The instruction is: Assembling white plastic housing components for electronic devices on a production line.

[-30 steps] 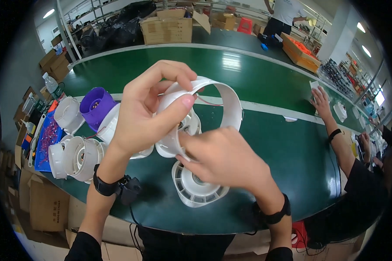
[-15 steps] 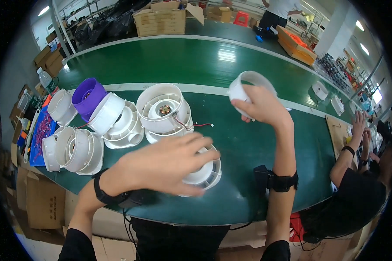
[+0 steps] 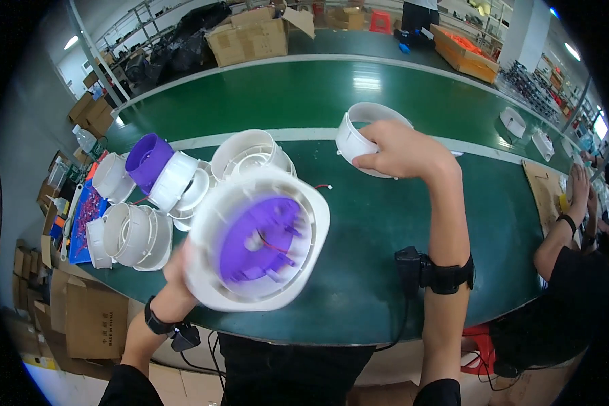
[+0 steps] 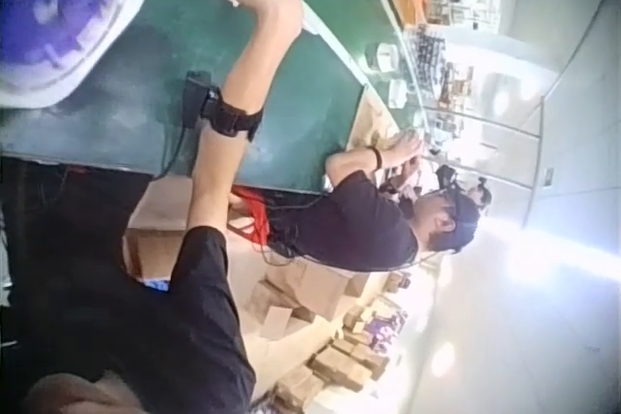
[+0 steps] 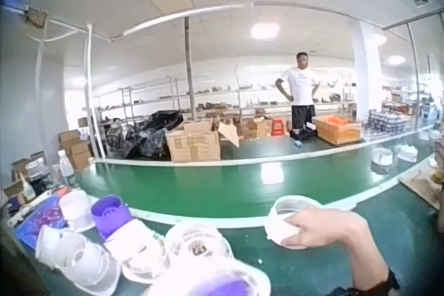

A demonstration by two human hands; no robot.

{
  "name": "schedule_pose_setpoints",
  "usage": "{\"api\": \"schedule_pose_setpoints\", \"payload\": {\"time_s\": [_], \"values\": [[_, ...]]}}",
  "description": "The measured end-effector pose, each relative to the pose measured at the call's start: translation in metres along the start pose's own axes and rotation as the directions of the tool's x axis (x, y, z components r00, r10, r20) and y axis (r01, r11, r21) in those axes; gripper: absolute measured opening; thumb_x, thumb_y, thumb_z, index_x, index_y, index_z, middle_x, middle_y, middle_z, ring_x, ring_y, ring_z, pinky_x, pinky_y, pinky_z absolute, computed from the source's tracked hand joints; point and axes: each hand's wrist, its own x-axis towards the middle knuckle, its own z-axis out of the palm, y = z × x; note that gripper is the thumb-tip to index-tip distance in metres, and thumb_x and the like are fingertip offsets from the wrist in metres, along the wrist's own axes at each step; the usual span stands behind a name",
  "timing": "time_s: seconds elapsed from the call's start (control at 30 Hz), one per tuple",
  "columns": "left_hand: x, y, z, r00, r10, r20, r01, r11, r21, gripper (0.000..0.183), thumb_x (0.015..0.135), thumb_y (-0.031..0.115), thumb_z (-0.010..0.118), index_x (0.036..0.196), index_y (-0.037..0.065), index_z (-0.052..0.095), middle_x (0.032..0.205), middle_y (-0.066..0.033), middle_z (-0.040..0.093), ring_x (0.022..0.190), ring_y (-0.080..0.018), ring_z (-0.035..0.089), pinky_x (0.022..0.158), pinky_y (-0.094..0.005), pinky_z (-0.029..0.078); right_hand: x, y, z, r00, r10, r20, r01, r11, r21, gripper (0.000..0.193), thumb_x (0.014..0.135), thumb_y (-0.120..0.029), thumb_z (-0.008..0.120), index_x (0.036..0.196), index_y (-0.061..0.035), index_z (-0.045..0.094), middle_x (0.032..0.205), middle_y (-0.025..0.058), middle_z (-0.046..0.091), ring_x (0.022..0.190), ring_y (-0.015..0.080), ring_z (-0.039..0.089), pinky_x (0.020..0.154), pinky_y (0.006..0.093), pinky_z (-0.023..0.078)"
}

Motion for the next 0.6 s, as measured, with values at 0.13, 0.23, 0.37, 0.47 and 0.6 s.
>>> {"api": "schedule_pose_setpoints", "payload": {"time_s": [0.13, 0.23, 0.37, 0.47, 0.6], "values": [[0.026, -0.01, -0.015, 0.989, 0.086, 0.12, -0.004, 0.828, -0.561, 0.074, 0.093, 0.058, 0.036, 0.146, 0.007, 0.037, 0.144, -0.017, 0.043, 0.134, -0.0341, 0.042, 0.11, -0.0547, 0.037, 0.003, 0.005, 0.01, 0.992, -0.058, -0.114, 0.046, 0.993, -0.105, 0.039, 0.082, -0.024, 0.07, 0.109, 0.0029, 0.06, 0.098, 0.0236, 0.066, 0.093, 0.0384, 0.063, 0.082, 0.0419, 0.049], [0.041, -0.017, -0.01, 0.996, 0.076, 0.051, -0.041, 0.87, -0.491, 0.069, 0.094, 0.056, 0.038, 0.144, 0.007, 0.04, 0.141, -0.0155, 0.046, 0.129, -0.0323, 0.047, 0.108, -0.0499, 0.041, 0.009, 0.011, 0.013, 0.996, -0.003, -0.087, -0.006, 0.995, -0.104, 0.04, 0.082, -0.023, 0.069, 0.113, 0.001, 0.058, 0.103, 0.0242, 0.065, 0.098, 0.0404, 0.062, 0.086, 0.0437, 0.048], [0.033, -0.042, -0.035, 0.974, 0.146, 0.17, -0.036, 0.85, -0.525, 0.054, 0.094, 0.041, 0.046, 0.131, 0.003, 0.053, 0.123, -0.0155, 0.061, 0.113, -0.0267, 0.06, 0.101, -0.0449, 0.048, 0.021, 0.022, 0.021, 0.966, -0.001, -0.26, -0.051, 0.979, -0.196, 0.03, 0.083, -0.02, 0.069, 0.107, -0.0036, 0.064, 0.098, 0.0177, 0.066, 0.1, 0.0366, 0.059, 0.087, 0.0446, 0.047], [0.028, -0.021, -0.006, 0.962, -0.104, 0.254, 0.137, 0.984, -0.117, 0.08, 0.088, 0.042, 0.059, 0.15, 0.001, 0.03, 0.145, -0.0172, 0.045, 0.131, -0.0265, 0.047, 0.111, -0.0415, 0.037, 0.028, 0.042, 0.034, 0.892, -0.129, -0.434, -0.062, 0.915, -0.398, 0.022, 0.083, -0.018, 0.07, 0.103, -0.0083, 0.069, 0.096, 0.0107, 0.064, 0.102, 0.0312, 0.056, 0.089, 0.0442, 0.046], [0.037, 0.019, 0.035, 0.957, -0.089, 0.275, -0.002, 0.949, 0.314, 0.092, 0.086, 0.043, 0.068, 0.153, -0.002, 0.022, 0.146, -0.0174, 0.043, 0.131, -0.0248, 0.046, 0.108, -0.0362, 0.036, 0.044, 0.088, 0.074, 0.762, -0.158, -0.628, -0.078, 0.94, -0.332, 0.018, 0.085, -0.014, 0.069, 0.102, -0.01, 0.068, 0.104, 0.0075, 0.059, 0.101, 0.0296, 0.057, 0.085, 0.0435, 0.049]]}}
